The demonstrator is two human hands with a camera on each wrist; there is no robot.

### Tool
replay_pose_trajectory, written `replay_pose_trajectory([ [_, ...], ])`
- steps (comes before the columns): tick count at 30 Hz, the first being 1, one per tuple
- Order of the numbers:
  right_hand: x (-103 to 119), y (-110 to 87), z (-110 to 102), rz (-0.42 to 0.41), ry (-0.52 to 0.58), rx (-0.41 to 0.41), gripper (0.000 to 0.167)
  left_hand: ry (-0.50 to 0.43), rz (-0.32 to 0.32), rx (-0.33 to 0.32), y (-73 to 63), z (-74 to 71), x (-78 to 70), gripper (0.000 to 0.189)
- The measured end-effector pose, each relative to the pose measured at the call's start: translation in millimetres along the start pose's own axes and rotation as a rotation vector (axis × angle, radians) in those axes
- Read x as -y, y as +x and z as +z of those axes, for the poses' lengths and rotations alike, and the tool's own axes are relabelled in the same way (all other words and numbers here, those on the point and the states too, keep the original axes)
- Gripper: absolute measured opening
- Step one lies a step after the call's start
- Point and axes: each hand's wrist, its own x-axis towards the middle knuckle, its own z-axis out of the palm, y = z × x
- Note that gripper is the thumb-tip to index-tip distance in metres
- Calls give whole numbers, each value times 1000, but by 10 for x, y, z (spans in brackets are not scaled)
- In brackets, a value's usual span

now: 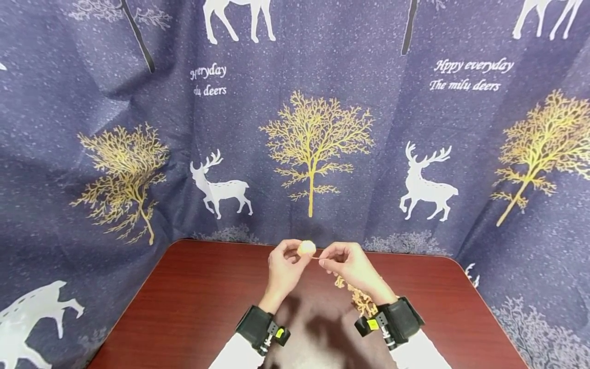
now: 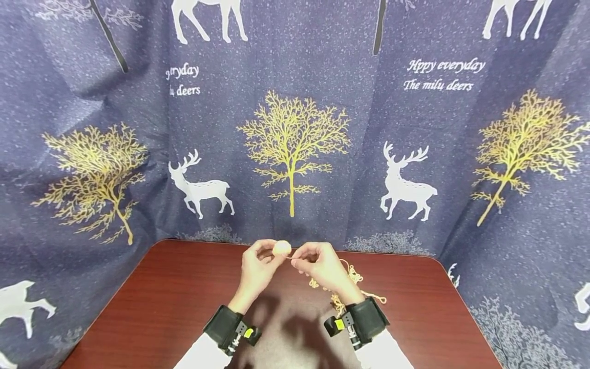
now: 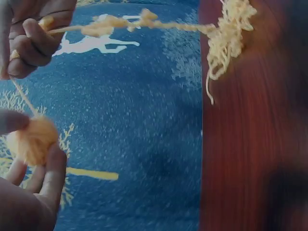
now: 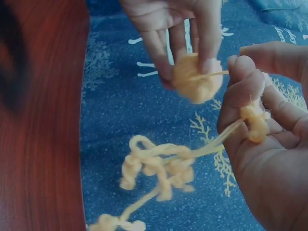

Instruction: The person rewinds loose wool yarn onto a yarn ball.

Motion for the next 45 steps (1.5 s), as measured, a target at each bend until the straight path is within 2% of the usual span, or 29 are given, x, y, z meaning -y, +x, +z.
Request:
replay_pose_trajectory([
  [2,-3,1,-29,7,30,-21,8,89,37,70,-13,-24,5,29],
  [5,-15,10,-80,33,118,-68,12,195,60,186,-24,-69,-1,28],
  [9,-49,28,-158,57,314,-142,12,223,47,409,-18,-140,-3,25],
  [12,-71,44,-211,47,474,-182,7,180,36,613,-7,-190,-9,24],
  [15,-104,60,-247,39,599,-211,16,73,3,794,-4,-230,-51,25],
  [17,-139,74,-252,49,639,-235,17,-26,-2,874,-5,-246,-93,27],
  [19,-193,87,-243,60,636,-251,12,-140,4,903,-3,-249,-135,29],
  [22,-270,95,-198,89,536,-253,7,-308,72,847,17,-228,-191,33],
  [24,-317,87,-152,112,437,-232,12,-412,101,757,40,-200,-225,35],
  [26,-350,69,-100,127,331,-195,13,-511,106,639,62,-167,-252,36],
  [29,-376,34,-20,125,202,-122,10,-607,79,441,91,-118,-279,32],
  [32,-354,-2,43,96,116,-48,10,-636,43,246,116,-76,-292,33],
  [35,-301,-35,77,60,63,5,10,-594,21,73,139,-43,-285,34],
  [38,-241,-60,84,16,22,33,7,-477,23,-44,154,-19,-248,36],
  [41,-178,-73,63,-30,-18,54,6,-296,61,-81,152,-13,-184,34],
  [45,-87,-81,-11,-45,-19,64,5,17,163,-37,116,-33,-73,32],
])
